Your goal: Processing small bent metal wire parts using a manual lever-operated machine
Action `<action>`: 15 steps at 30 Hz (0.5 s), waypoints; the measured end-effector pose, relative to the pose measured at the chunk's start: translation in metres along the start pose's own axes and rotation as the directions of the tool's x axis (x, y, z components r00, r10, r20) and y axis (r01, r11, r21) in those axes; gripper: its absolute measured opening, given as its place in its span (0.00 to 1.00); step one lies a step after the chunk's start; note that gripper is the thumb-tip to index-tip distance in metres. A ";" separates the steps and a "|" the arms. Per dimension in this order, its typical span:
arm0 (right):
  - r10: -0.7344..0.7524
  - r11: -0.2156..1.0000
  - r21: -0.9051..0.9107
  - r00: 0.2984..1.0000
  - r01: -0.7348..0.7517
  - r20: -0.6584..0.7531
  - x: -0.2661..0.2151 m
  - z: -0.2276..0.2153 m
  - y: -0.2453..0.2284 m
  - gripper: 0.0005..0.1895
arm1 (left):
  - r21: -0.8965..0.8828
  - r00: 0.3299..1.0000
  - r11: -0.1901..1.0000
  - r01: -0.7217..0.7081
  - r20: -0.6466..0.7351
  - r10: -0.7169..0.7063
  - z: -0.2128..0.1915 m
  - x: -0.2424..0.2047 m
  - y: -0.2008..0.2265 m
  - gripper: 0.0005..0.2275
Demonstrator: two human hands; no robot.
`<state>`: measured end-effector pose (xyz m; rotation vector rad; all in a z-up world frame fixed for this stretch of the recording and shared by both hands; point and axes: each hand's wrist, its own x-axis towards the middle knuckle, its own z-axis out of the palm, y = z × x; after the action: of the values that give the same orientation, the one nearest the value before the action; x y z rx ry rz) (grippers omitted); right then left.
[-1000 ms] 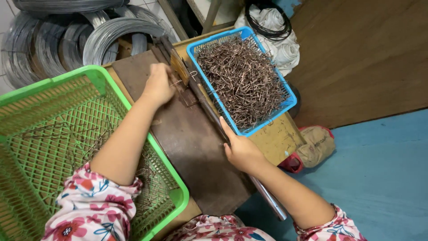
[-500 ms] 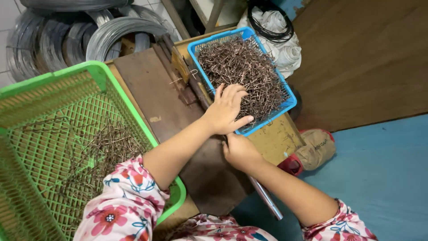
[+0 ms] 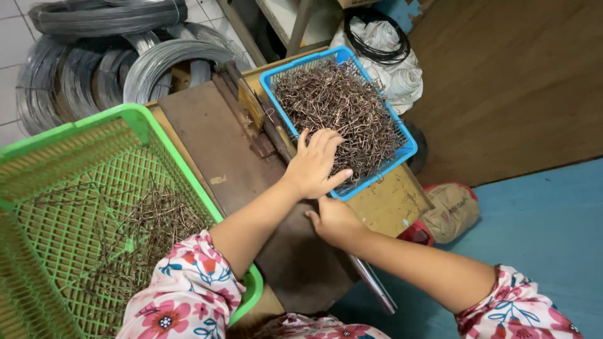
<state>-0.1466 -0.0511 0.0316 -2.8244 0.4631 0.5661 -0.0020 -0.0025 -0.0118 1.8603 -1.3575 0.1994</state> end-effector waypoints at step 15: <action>-0.016 0.991 -0.131 0.993 0.000 -0.118 0.032 0.046 0.018 0.18 | 0.030 0.999 1.000 -0.002 -0.042 0.003 -0.002 -0.004 0.005 0.42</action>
<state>-0.1398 -0.0633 -0.0257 -2.9962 0.4515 0.4427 -0.0076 0.0012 -0.0107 1.8686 -1.3345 0.2600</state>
